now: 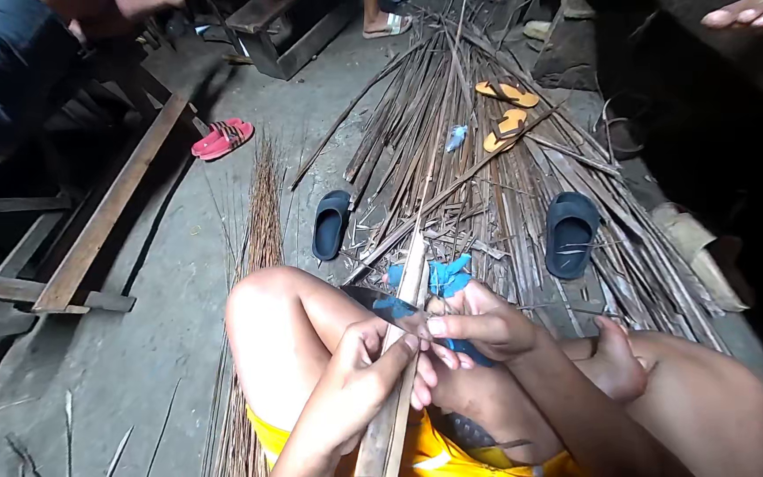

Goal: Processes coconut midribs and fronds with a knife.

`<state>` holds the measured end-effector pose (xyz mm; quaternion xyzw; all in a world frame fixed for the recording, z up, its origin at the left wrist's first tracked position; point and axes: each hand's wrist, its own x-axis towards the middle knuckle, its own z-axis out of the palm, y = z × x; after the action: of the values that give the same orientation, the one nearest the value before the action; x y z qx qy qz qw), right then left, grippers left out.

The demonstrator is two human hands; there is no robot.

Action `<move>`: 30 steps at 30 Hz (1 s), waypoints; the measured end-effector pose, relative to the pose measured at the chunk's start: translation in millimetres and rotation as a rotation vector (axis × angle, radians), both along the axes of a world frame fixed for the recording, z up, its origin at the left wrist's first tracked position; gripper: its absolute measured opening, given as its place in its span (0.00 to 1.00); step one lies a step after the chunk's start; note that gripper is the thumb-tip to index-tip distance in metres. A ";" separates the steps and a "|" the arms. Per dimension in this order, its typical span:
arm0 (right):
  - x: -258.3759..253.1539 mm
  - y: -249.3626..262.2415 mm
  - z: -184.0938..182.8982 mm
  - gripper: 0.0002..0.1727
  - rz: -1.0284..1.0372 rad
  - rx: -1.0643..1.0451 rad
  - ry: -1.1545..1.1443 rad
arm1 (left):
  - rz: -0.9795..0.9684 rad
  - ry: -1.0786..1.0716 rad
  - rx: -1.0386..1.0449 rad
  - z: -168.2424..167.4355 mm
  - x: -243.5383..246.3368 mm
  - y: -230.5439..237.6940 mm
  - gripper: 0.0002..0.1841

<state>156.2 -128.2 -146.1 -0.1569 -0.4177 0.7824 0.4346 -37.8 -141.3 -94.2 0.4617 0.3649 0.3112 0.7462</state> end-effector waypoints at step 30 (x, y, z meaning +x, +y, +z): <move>-1.5 1.1 0.5 0.14 -0.099 0.195 0.106 | -0.335 -0.582 -0.331 -8.6 -5.4 -0.4 0.08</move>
<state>154.7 -127.1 -145.5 -0.0928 -0.4600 0.7229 0.5072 -43.2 -141.7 -102.8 0.2804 0.1023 0.2399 0.9238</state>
